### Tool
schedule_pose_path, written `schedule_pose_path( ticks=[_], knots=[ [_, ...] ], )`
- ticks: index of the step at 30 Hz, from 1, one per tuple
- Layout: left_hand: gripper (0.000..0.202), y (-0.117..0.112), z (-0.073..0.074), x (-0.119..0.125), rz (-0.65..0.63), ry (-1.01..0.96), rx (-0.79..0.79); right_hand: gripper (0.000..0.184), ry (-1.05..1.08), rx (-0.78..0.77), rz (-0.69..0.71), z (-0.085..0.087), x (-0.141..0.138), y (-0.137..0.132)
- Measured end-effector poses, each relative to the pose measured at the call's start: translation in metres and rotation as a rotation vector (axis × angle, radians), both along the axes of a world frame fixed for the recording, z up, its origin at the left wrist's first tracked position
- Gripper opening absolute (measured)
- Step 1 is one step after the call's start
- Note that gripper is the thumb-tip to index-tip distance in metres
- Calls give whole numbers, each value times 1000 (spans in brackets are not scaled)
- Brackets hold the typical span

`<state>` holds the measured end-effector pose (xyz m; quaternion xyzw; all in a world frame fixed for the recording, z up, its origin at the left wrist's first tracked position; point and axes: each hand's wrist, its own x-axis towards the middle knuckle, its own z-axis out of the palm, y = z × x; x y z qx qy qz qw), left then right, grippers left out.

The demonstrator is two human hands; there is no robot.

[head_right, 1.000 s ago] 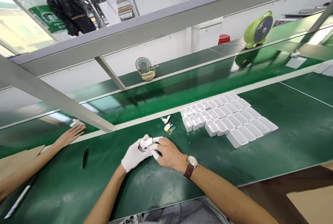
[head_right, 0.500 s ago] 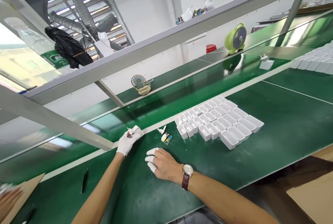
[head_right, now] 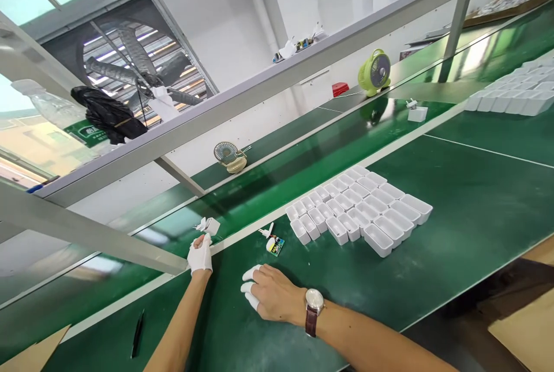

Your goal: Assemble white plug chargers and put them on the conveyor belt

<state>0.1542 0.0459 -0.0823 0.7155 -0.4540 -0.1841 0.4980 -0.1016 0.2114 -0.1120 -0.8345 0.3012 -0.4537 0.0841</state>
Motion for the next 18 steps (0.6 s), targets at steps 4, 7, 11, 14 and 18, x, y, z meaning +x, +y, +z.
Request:
schedule_pose_path(
  ticks=[4, 7, 11, 14, 18],
  knots=[
    [75, 30, 11, -22, -234, 254, 8, 21, -1, 5, 22, 0, 0, 2],
    [88, 55, 30, -42, -586, 575, 65, 27, -119, 83, 14, 4, -3, 0],
    [94, 89, 49, -66, -987, 614, 239, 29, -447, 324, -31, 13, -10, -8],
    [98, 104, 52, -77, -1142, 499, 310, 27, -663, 545, 8, 15, -13, -16],
    [97, 110, 47, -80, -1198, 385, 351, 26, -860, 708, 210, 14, -11, -21]
  ],
)
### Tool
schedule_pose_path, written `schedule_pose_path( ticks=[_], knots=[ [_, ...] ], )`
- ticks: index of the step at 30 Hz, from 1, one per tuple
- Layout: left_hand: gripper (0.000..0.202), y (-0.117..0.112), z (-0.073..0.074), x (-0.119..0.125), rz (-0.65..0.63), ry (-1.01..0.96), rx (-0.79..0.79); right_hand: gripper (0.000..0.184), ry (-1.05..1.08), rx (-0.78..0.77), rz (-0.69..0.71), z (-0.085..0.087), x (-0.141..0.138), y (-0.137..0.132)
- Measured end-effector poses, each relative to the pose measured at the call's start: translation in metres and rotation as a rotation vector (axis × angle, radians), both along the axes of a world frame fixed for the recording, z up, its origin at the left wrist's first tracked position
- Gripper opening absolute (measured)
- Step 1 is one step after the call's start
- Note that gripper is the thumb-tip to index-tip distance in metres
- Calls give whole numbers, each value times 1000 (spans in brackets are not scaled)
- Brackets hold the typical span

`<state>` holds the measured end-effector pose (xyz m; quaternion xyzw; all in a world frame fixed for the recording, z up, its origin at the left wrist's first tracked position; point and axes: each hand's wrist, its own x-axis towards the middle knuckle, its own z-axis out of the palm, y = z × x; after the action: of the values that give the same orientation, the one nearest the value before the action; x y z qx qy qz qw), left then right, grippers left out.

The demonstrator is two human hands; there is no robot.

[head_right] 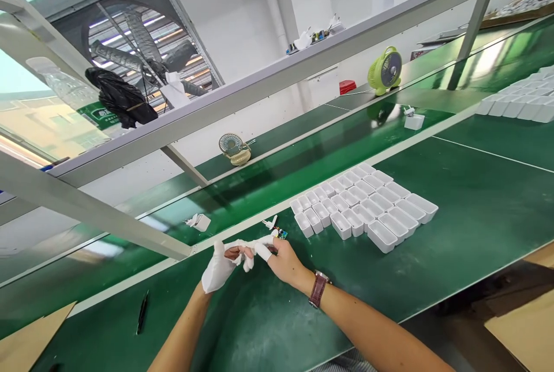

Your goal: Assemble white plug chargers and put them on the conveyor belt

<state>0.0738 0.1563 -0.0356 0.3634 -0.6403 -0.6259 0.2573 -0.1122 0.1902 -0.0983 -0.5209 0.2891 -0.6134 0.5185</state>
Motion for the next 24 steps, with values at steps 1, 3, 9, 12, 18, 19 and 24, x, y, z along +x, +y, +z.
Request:
schedule_pose_path(
  ticks=[1, 3, 9, 12, 18, 19, 24],
  knots=[
    [96, 0, -1, 1, 2, -18, -6, 26, -27, 4, 6, -1, 1, 0],
    [95, 0, -4, 3, 20, -34, -14, 26, -30, 11, -34, -2, 1, 0],
    [97, 1, -12, 8, 146, -19, -42, 25, 48, 26, -143, -4, -1, -1],
    [96, 1, -17, 8, 150, -30, -65, 28, 30, 51, -130, -5, 0, -1],
    [99, 5, -20, 7, 108, -109, -70, 30, 8, 13, -131, -2, -1, -1],
    [99, 6, -20, 6, 94, -111, -69, 29, 16, 1, -131, -1, -1, -1],
    [92, 9, -10, -2, 77, -37, -129, 24, 142, -18, -163, -3, 2, 1]
  ],
)
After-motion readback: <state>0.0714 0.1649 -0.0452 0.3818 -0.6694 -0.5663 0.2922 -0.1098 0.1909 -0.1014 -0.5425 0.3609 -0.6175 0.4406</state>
